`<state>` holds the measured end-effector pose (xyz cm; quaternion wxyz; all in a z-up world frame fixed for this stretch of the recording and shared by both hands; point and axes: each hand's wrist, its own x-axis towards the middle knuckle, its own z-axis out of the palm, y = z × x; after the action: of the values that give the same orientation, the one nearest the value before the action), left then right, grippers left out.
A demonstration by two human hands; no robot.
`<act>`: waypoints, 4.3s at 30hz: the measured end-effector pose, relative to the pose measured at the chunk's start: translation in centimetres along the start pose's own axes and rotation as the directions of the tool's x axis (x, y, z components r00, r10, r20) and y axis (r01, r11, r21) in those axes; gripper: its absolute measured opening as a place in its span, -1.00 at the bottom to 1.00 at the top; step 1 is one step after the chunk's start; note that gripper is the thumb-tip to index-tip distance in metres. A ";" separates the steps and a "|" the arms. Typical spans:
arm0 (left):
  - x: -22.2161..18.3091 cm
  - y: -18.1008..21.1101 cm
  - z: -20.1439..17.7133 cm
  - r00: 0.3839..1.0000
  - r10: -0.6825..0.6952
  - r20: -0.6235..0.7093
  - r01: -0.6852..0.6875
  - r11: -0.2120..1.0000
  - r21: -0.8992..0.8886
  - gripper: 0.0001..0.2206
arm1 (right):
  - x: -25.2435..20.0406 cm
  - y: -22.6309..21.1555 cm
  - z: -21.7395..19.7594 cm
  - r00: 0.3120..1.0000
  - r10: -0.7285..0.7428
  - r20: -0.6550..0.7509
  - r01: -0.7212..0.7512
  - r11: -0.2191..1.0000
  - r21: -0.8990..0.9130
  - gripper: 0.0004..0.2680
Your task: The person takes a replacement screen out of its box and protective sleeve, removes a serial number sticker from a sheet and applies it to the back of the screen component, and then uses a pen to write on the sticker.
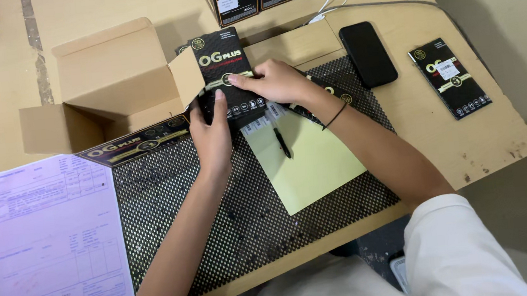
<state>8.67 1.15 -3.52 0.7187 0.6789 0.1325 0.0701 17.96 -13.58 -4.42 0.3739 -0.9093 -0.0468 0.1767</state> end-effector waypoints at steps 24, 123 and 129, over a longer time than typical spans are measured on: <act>-8.2 -2.0 -6.9 0.689 0.613 0.386 -0.706 0.450 0.546 0.02 | -13.1 5.3 4.3 0.436 -0.873 -0.217 0.863 0.338 0.375 -0.48; -12.3 -2.5 -4.9 0.906 0.299 0.298 -0.241 0.946 -0.215 -0.47 | -12.9 6.0 3.6 0.553 -0.823 -0.132 0.732 0.403 0.549 -0.44; -13.0 -3.8 -4.3 0.901 0.267 0.341 -0.201 0.955 -0.218 -0.37 | -14.0 5.0 2.8 0.730 -0.682 -0.054 0.593 0.591 0.548 -0.91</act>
<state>-5.31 1.38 -6.25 0.7747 0.6241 -0.0935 0.0398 3.64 -18.37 -5.77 0.6423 -0.6735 -0.3492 0.1093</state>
